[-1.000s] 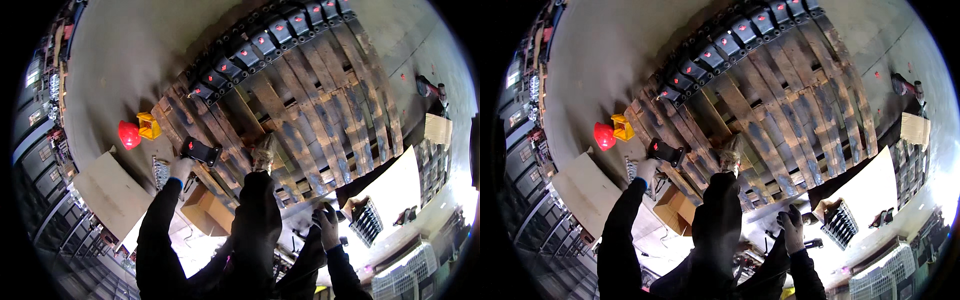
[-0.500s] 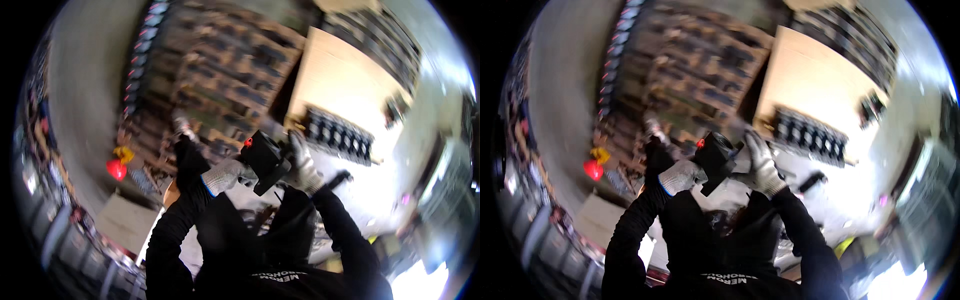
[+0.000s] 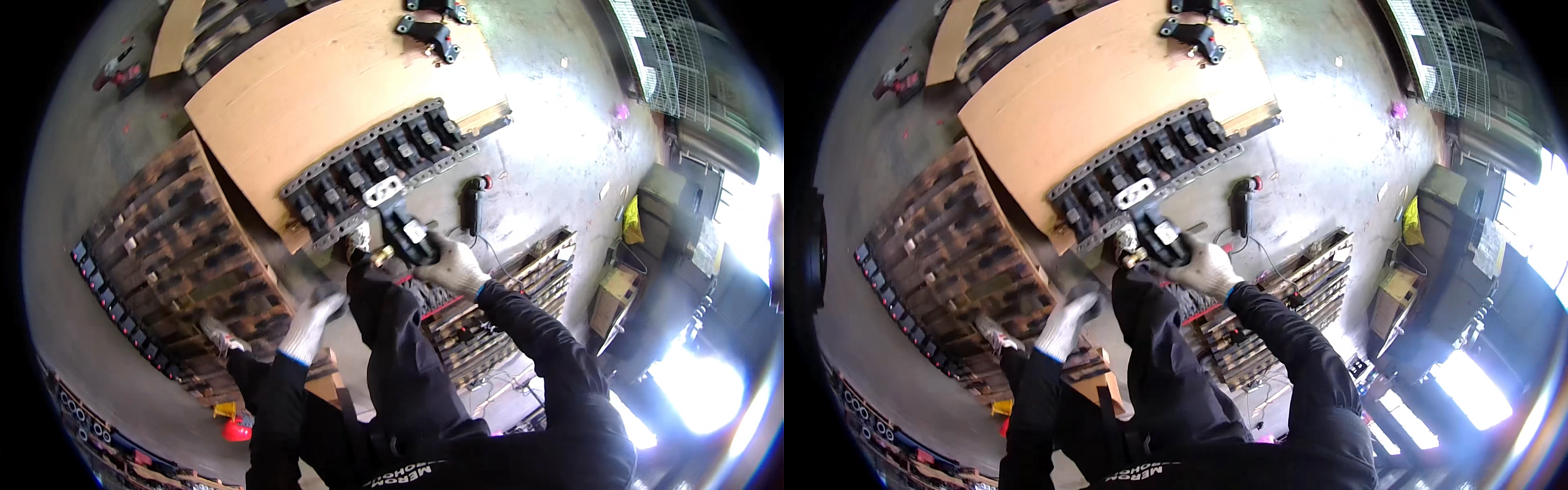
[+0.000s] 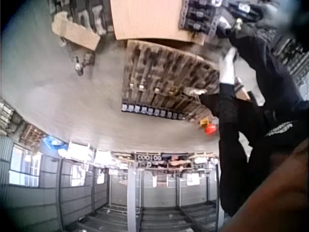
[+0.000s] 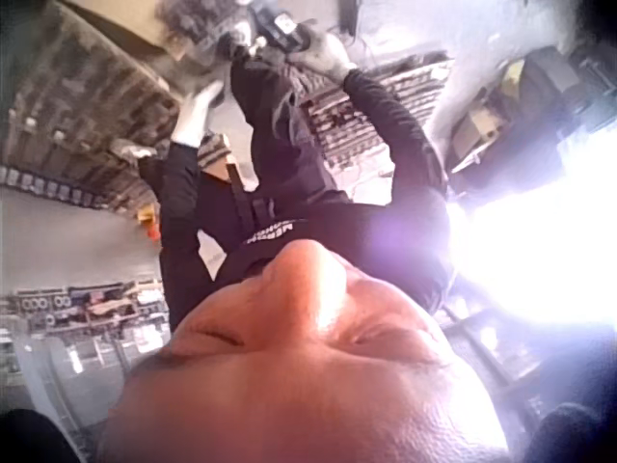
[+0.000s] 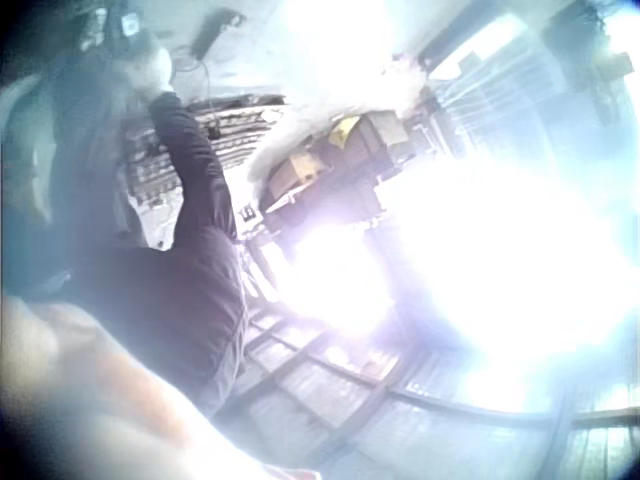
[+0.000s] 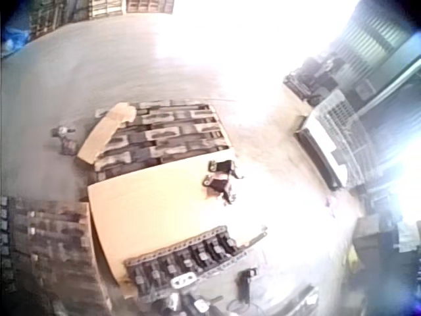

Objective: The person assembles a long metal track by picking up individual metal brackets from a wooden pallet and attaching them to a metal chain using a power drill. The person works systematically along the length of the chain, securing each bracket in place.

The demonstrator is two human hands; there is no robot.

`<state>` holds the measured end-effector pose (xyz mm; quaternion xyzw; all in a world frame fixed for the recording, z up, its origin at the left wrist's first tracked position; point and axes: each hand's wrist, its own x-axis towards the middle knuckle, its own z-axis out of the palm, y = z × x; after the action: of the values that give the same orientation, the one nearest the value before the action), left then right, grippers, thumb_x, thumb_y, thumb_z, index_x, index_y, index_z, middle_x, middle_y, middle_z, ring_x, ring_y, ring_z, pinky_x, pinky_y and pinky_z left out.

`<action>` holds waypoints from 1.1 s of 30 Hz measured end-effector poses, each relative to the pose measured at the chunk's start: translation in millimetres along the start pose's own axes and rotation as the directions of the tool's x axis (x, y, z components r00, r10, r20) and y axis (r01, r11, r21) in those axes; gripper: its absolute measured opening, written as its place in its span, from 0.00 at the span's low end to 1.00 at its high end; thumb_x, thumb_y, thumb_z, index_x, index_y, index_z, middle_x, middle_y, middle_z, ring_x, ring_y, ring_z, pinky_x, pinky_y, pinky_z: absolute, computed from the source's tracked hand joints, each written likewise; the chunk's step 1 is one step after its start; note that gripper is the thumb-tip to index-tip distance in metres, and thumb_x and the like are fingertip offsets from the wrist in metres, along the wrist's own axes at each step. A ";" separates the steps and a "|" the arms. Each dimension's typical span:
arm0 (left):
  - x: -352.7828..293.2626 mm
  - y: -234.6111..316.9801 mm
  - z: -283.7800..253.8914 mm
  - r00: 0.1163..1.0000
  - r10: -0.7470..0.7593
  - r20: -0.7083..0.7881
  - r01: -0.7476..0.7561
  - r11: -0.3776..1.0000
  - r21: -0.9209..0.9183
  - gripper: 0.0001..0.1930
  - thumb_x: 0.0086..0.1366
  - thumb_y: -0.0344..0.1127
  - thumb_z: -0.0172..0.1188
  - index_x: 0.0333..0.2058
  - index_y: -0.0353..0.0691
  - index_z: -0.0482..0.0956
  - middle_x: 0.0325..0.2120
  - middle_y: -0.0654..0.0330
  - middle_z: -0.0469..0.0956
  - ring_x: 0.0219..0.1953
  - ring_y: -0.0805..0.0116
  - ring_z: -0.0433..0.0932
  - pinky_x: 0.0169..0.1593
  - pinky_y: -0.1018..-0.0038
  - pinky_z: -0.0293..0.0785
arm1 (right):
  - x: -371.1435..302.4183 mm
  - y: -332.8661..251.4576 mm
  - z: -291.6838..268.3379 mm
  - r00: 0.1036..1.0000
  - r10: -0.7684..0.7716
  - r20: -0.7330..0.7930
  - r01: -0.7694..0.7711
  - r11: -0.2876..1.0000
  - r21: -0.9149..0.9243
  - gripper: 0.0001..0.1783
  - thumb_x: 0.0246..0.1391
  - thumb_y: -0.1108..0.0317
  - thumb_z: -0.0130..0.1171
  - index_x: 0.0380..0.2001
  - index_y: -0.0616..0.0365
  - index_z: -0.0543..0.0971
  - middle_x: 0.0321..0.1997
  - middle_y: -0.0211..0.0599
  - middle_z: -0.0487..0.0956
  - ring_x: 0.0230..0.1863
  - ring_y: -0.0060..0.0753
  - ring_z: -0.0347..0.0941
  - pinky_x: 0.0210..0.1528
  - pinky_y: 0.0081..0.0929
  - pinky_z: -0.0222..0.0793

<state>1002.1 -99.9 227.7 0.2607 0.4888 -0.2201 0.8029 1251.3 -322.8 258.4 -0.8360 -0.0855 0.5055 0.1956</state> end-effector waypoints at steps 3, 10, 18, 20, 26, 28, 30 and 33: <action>7.6 -24.2 -19.6 0.978 -0.034 -0.204 0.031 0.999 -0.019 0.17 0.70 0.35 0.64 0.53 0.34 0.80 0.43 0.60 0.82 0.46 0.69 0.81 0.52 0.71 0.77 | 36.2 43.4 -59.8 0.980 0.038 -0.196 -0.062 0.991 -0.120 0.45 0.38 0.48 0.73 0.59 0.63 0.76 0.40 0.56 0.86 0.42 0.52 0.85 0.48 0.40 0.80; 17.4 -67.9 -44.6 0.925 -0.133 -0.355 0.107 0.990 -0.093 0.09 0.69 0.29 0.63 0.47 0.38 0.81 0.39 0.62 0.82 0.38 0.71 0.81 0.44 0.73 0.79 | 163.4 105.3 -178.4 0.872 0.096 -0.481 -0.174 0.977 -0.121 0.33 0.40 0.49 0.71 0.46 0.64 0.84 0.35 0.56 0.86 0.40 0.51 0.86 0.47 0.42 0.81; 27.1 -75.5 -79.4 0.885 -0.056 -0.462 0.126 0.985 0.122 0.10 0.68 0.30 0.64 0.47 0.38 0.83 0.40 0.64 0.83 0.40 0.72 0.80 0.48 0.74 0.76 | 299.0 135.3 -243.7 0.865 0.190 -0.464 -0.366 0.872 -0.324 0.33 0.37 0.48 0.71 0.42 0.64 0.85 0.34 0.47 0.87 0.40 0.43 0.86 0.47 0.35 0.81; 32.0 -73.0 -85.6 0.872 -0.057 -0.486 0.106 0.992 0.074 0.11 0.68 0.30 0.64 0.48 0.38 0.83 0.40 0.64 0.83 0.40 0.72 0.80 0.47 0.75 0.76 | 312.4 148.6 -242.1 0.864 0.133 -0.486 -0.327 0.881 -0.341 0.34 0.36 0.48 0.72 0.43 0.64 0.85 0.35 0.47 0.87 0.40 0.43 0.86 0.48 0.34 0.81; 44.8 -65.9 -80.0 0.856 -0.077 -0.512 0.141 0.986 0.087 0.09 0.69 0.29 0.61 0.47 0.39 0.82 0.40 0.64 0.83 0.40 0.71 0.80 0.50 0.74 0.77 | 345.6 179.2 -234.0 0.911 0.215 -0.353 -0.312 0.918 -0.245 0.34 0.38 0.49 0.72 0.45 0.64 0.85 0.35 0.46 0.87 0.38 0.39 0.86 0.46 0.31 0.81; 45.9 -67.6 -75.8 0.859 -0.063 -0.509 0.125 0.988 0.088 0.10 0.69 0.29 0.61 0.48 0.39 0.83 0.39 0.64 0.83 0.39 0.72 0.80 0.49 0.74 0.77 | 343.7 179.1 -231.8 0.937 0.193 -0.289 -0.268 0.932 -0.245 0.34 0.38 0.49 0.72 0.46 0.64 0.85 0.36 0.46 0.88 0.37 0.38 0.85 0.45 0.31 0.81; 48.3 -66.2 -67.0 0.857 -0.101 -0.505 0.156 0.986 0.067 0.10 0.70 0.29 0.61 0.48 0.39 0.82 0.39 0.65 0.83 0.38 0.72 0.80 0.49 0.74 0.77 | 342.9 186.7 -228.2 0.950 0.144 -0.276 -0.207 0.955 -0.215 0.35 0.38 0.50 0.73 0.47 0.64 0.84 0.36 0.46 0.87 0.36 0.36 0.85 0.45 0.30 0.80; 50.3 -58.2 -53.4 0.868 -0.124 -0.481 0.172 0.983 0.057 0.10 0.70 0.28 0.61 0.48 0.38 0.82 0.39 0.65 0.83 0.39 0.73 0.81 0.48 0.74 0.77 | 337.6 191.5 -227.5 0.963 0.129 -0.236 -0.168 0.974 -0.155 0.35 0.38 0.50 0.73 0.47 0.65 0.84 0.36 0.46 0.87 0.36 0.36 0.85 0.45 0.30 0.80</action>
<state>952.3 -115.6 150.0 0.3073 0.6781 -0.2340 0.6252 1600.9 -436.6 -1.0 -0.9055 -0.0435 0.4119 0.0921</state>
